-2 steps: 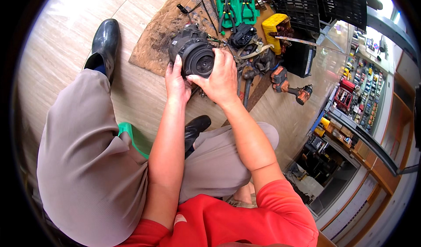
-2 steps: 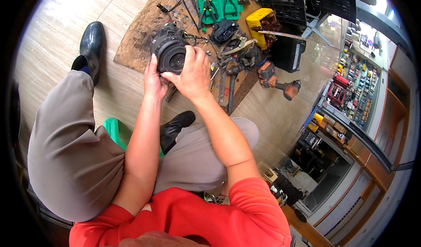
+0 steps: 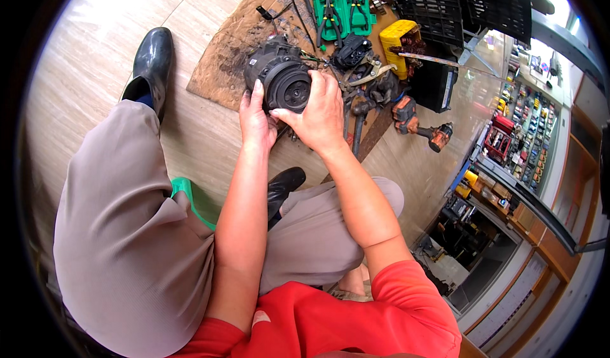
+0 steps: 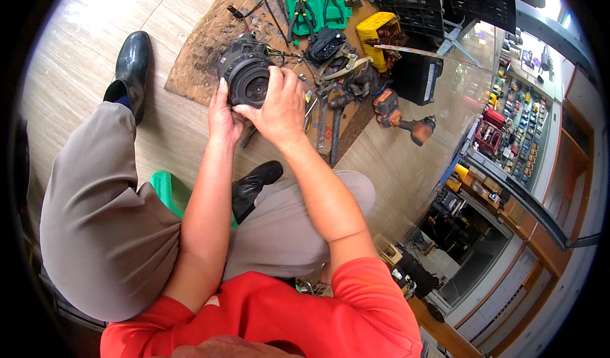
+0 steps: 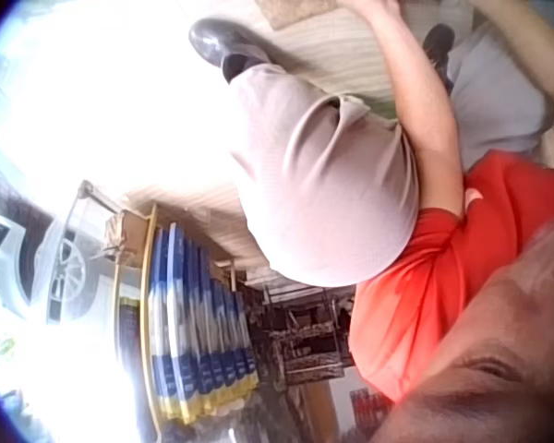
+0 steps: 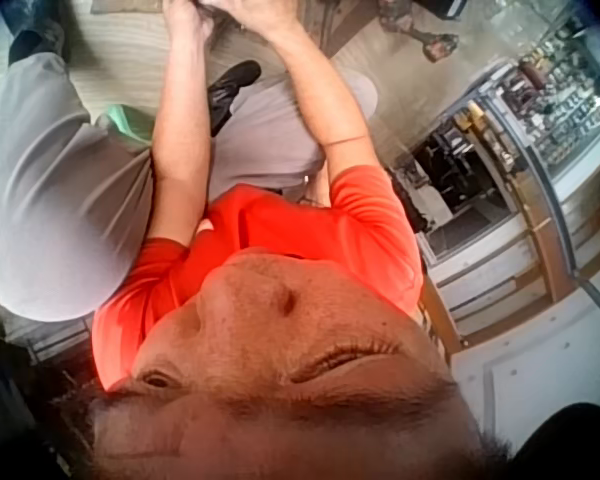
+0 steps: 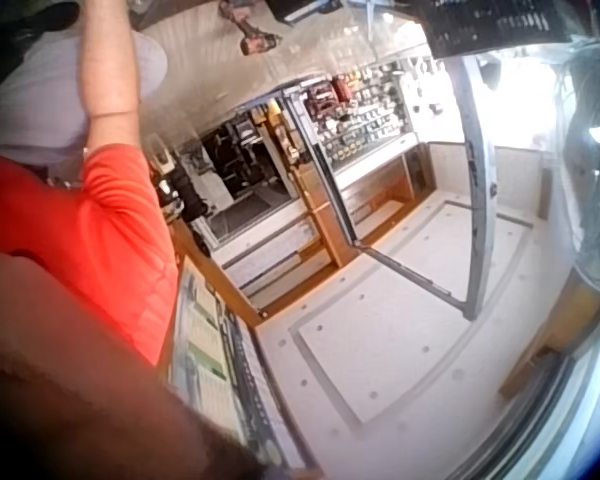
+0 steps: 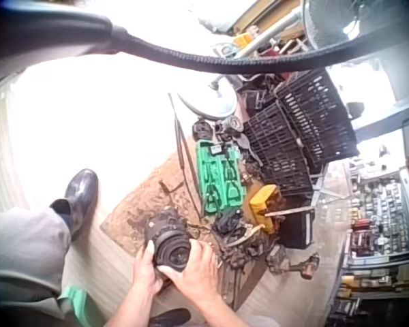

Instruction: The person handles a black mechanical part on a wooden board, turning it over by hand and pointing to the center of the component.

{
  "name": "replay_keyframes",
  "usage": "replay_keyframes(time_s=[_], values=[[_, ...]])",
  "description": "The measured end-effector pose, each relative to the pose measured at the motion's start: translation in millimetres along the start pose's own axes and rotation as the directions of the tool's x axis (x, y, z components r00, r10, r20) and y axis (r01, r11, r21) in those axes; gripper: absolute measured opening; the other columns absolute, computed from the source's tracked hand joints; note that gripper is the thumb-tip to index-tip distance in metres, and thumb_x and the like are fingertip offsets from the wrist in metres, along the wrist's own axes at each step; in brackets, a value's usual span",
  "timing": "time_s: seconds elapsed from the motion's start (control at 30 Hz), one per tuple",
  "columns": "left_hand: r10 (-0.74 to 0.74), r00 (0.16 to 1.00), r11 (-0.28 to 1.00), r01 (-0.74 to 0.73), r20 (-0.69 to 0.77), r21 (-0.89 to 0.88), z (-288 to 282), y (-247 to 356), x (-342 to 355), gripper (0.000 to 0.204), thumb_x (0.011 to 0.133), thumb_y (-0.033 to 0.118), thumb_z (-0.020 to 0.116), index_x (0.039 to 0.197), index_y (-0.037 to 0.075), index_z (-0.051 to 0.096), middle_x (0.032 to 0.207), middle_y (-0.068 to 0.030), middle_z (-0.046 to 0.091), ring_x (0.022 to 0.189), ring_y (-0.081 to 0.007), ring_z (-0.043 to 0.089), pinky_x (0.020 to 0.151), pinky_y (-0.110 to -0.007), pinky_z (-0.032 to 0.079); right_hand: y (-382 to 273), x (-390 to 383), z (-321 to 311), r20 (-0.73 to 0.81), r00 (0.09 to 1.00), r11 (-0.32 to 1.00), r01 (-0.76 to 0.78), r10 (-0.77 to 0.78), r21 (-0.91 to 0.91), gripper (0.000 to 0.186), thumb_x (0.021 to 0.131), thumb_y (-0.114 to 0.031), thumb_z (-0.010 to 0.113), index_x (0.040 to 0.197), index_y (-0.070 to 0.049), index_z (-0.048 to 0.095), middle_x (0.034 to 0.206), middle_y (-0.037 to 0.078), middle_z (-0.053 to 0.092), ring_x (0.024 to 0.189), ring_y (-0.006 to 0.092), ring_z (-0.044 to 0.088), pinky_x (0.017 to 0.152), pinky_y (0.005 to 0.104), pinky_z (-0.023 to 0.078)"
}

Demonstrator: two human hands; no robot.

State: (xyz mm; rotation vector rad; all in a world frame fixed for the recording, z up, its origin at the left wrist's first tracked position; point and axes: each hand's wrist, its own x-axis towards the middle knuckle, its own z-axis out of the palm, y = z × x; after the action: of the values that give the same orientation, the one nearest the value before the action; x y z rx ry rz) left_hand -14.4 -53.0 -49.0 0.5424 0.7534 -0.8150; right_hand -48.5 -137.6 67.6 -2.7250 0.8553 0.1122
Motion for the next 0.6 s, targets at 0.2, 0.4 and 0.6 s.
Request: replay_keyframes(time_s=[0.2, 0.4, 0.6], values=[[-0.015, 1.0, 1.0, 0.015, 0.008, 0.003, 2.2, -1.9, -3.0, 0.044, 0.105, 0.038, 0.06, 0.132, 0.003, 0.057, 0.123, -0.0129, 0.069, 0.105, -0.0255, 0.071, 0.088, -0.042, 0.062, 10.8, 2.9, -10.5, 0.018, 0.999, 0.994, 0.025, -0.027, 0.105, 0.095, 0.063, -0.038, 0.095, 0.136, 0.0, 0.049, 0.129, 0.024, 0.053, 0.12, 0.0418, 0.054, 0.104, 0.0486, 0.046], [-0.025, 0.999, 1.0, 0.025, -0.03, 0.015, -2.6, -0.5, -2.0, 0.053, 0.104, 0.045, 0.059, 0.14, 0.007, 0.055, 0.135, -0.0108, 0.064, 0.121, -0.0268, 0.065, 0.102, -0.048, 0.055, -6.0, -6.2, -131.4, -0.013, 0.986, 0.615, -0.094, 0.168, 0.783, 0.033, 0.086, -0.01, 0.078, 0.113, 0.004, 0.065, 0.1, 0.008, 0.07, 0.09, 0.0139, 0.065, 0.08, 0.0286, 0.055], [-0.073, 0.996, 0.991, 0.067, 0.043, 0.117, 2.5, -1.5, -1.8, 0.058, 0.104, 0.057, 0.051, 0.142, 0.013, 0.055, 0.139, -0.0079, 0.063, 0.122, -0.0278, 0.064, 0.099, -0.049, 0.054, -11.7, -88.9, -253.8, -0.486, 0.806, -0.184, 0.45, -0.338, 0.874, 0.025, 0.09, -0.013, 0.065, 0.108, 0.004, 0.067, 0.099, 0.018, 0.068, 0.088, 0.0285, 0.067, 0.088, 0.0512, 0.056]])
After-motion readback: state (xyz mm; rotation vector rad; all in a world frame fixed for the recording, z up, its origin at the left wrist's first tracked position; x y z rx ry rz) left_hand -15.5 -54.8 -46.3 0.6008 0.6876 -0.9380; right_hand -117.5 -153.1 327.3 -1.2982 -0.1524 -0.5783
